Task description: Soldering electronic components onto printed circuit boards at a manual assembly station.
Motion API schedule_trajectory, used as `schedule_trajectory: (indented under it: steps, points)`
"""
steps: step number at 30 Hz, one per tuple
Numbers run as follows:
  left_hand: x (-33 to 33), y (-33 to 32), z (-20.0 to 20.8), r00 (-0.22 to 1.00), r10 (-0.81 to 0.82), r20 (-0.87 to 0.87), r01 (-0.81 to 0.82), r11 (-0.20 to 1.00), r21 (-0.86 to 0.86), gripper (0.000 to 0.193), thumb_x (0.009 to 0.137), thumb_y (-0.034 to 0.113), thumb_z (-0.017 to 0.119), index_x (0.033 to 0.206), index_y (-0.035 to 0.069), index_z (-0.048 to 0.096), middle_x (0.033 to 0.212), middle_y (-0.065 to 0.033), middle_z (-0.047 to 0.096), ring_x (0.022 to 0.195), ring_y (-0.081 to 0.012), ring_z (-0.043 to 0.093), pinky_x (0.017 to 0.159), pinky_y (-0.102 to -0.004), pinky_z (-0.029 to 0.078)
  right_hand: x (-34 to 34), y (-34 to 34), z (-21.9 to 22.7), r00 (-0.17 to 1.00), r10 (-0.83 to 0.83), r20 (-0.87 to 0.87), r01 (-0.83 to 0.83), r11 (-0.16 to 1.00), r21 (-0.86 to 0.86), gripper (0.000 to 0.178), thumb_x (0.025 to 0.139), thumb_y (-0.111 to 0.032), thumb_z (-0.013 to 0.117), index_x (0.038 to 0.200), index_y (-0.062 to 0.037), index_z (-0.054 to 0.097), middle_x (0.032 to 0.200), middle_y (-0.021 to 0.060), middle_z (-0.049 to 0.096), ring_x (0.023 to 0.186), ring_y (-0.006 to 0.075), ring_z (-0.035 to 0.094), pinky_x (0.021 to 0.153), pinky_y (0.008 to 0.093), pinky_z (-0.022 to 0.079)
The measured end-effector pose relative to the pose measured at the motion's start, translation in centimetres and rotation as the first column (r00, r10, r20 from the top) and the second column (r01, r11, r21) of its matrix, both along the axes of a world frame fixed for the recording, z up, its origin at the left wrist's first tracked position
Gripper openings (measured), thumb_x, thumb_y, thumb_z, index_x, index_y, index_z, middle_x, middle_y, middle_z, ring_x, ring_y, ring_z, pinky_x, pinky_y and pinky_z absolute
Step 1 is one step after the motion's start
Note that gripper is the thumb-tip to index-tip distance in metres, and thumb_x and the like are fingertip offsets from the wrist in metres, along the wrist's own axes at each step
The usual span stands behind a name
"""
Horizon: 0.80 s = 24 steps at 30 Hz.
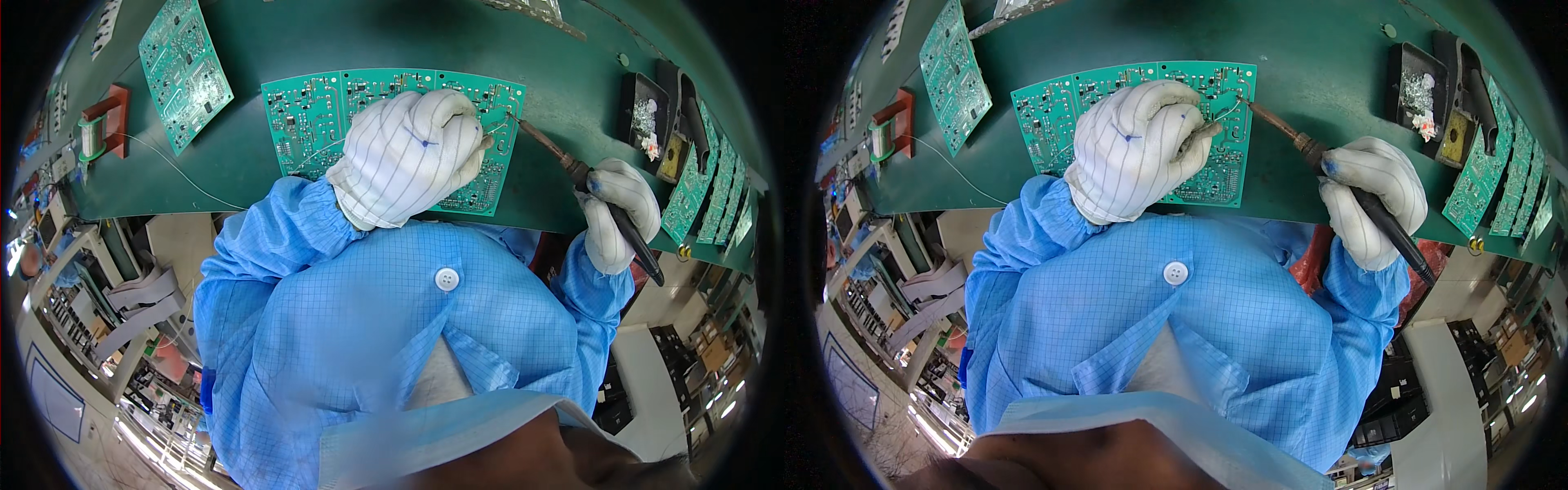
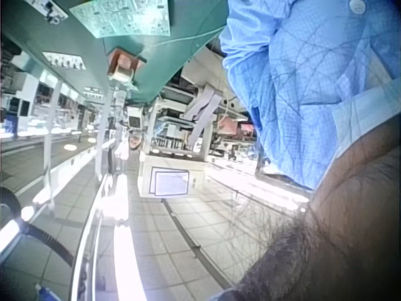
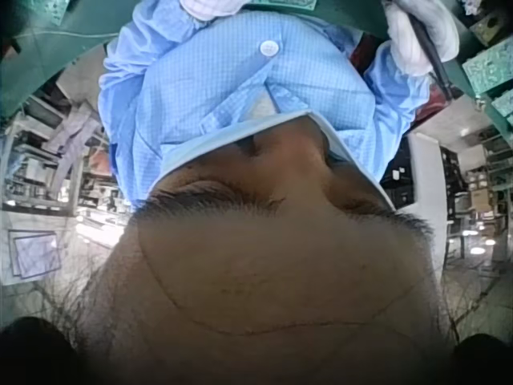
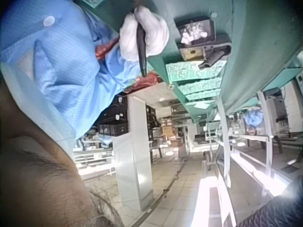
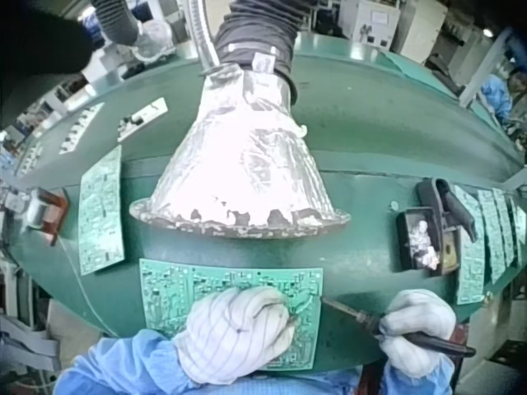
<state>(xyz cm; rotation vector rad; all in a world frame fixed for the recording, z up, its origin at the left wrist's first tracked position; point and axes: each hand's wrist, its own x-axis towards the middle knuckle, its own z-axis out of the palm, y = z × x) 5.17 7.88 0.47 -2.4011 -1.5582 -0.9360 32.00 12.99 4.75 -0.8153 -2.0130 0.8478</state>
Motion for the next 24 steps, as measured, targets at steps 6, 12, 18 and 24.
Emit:
schedule_trajectory:
  steps: [6,12,18,24]
  points:
    - [0.21,-0.11,0.36,0.999,0.014,0.052,-0.012,0.999,-0.04,0.026,0.068,0.017,0.083,0.085,0.015,0.064,0.098,-0.001,0.064,0.078,-0.0194,0.063,0.065,-0.0321,0.052,0.05,0.16,0.1,1.0,0.026,0.006,-0.026,1.0,-0.004,0.026,0.064,-0.002,0.063,0.09,0.0021,0.064,0.077,0.016,0.065,0.068,0.029,0.063,0.06,0.036,0.052]
    - [0.32,-0.09,0.38,0.998,0.018,0.067,-0.015,0.999,-0.034,0.026,0.067,0.017,0.083,0.084,0.014,0.064,0.098,-0.0011,0.064,0.079,-0.0193,0.064,0.065,-0.0321,0.053,0.23,0.28,0.05,0.999,0.037,-0.022,-0.037,0.999,-0.006,0.026,0.064,-0.003,0.063,0.09,0.0024,0.063,0.076,0.0164,0.065,0.066,0.0283,0.062,0.06,0.0359,0.05]
    - [0.3,-0.1,0.38,0.998,0.02,0.067,-0.018,0.999,-0.031,0.026,0.067,0.018,0.083,0.082,0.014,0.063,0.098,-0.0012,0.064,0.079,-0.0191,0.064,0.065,-0.032,0.053,0.12,0.29,0.0,0.998,0.056,0.002,-0.056,0.998,-0.005,0.027,0.064,-0.003,0.062,0.091,0.0022,0.063,0.075,0.0161,0.064,0.066,0.0281,0.062,0.06,0.0356,0.05]
    - [0.16,-0.12,0.13,0.999,0.015,0.044,-0.013,0.999,-0.041,0.024,0.07,0.021,0.081,0.084,0.014,0.063,0.099,-0.0011,0.063,0.079,-0.0186,0.063,0.065,-0.0317,0.052,0.02,0.43,0.09,0.998,0.056,0.024,-0.056,0.998,0.015,0.028,0.064,-0.003,0.063,0.092,0.0012,0.063,0.075,0.0152,0.065,0.065,0.0284,0.062,0.061,0.0356,0.049]
